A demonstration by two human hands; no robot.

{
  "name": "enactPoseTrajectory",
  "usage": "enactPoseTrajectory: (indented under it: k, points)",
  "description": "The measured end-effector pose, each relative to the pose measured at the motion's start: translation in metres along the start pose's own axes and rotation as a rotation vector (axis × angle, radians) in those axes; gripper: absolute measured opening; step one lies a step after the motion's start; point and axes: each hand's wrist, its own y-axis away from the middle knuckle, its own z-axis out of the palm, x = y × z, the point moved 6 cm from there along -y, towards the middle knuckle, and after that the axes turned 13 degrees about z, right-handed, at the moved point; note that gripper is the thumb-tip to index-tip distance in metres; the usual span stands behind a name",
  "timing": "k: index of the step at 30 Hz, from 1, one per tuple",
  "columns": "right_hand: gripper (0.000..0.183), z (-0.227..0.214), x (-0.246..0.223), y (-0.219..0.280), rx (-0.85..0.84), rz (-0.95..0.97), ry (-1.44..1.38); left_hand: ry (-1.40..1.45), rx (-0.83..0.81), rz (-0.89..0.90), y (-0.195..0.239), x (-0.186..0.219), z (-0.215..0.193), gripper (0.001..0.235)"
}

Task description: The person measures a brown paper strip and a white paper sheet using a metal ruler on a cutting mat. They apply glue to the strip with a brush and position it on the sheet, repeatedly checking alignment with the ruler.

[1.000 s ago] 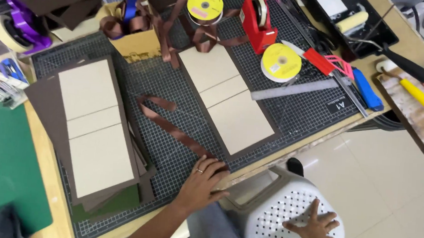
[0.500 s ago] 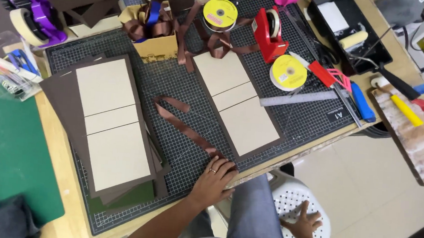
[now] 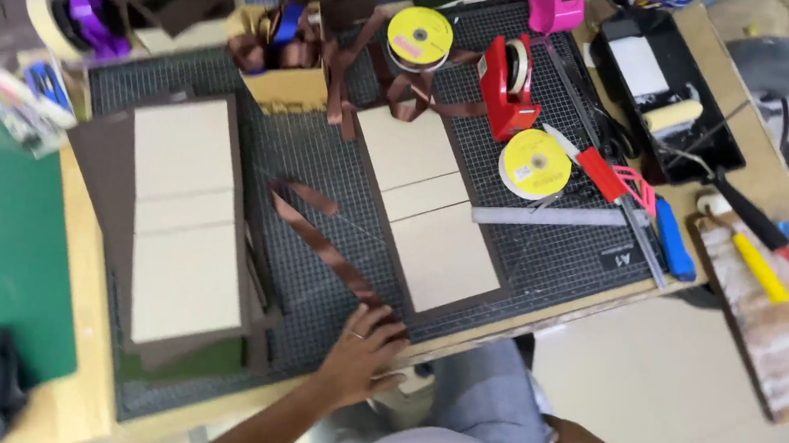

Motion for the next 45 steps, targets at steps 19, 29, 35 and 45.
enactPoseTrajectory:
  k: [19, 29, 35, 45]
  points:
    - [0.025, -0.297, -0.115, 0.156, 0.391, -1.045, -0.276, -0.201, 0.136, -0.759, -0.078, -0.044, 0.04, 0.132]
    - [0.022, -0.336, -0.153, 0.173, 1.275, -1.057, -0.39, -0.237, 0.12, -0.799, -0.068, -0.04, 0.044, 0.131]
    - [0.025, -0.377, -0.184, 0.143, 1.519, -0.901, -0.229, -0.201, 0.056, -0.811, -0.068, -0.046, 0.038, 0.126]
    - [0.025, -0.39, -0.179, 0.138, 1.283, -0.952, -0.147, -0.117, 0.044, -0.856, -0.074, -0.043, 0.031, 0.115]
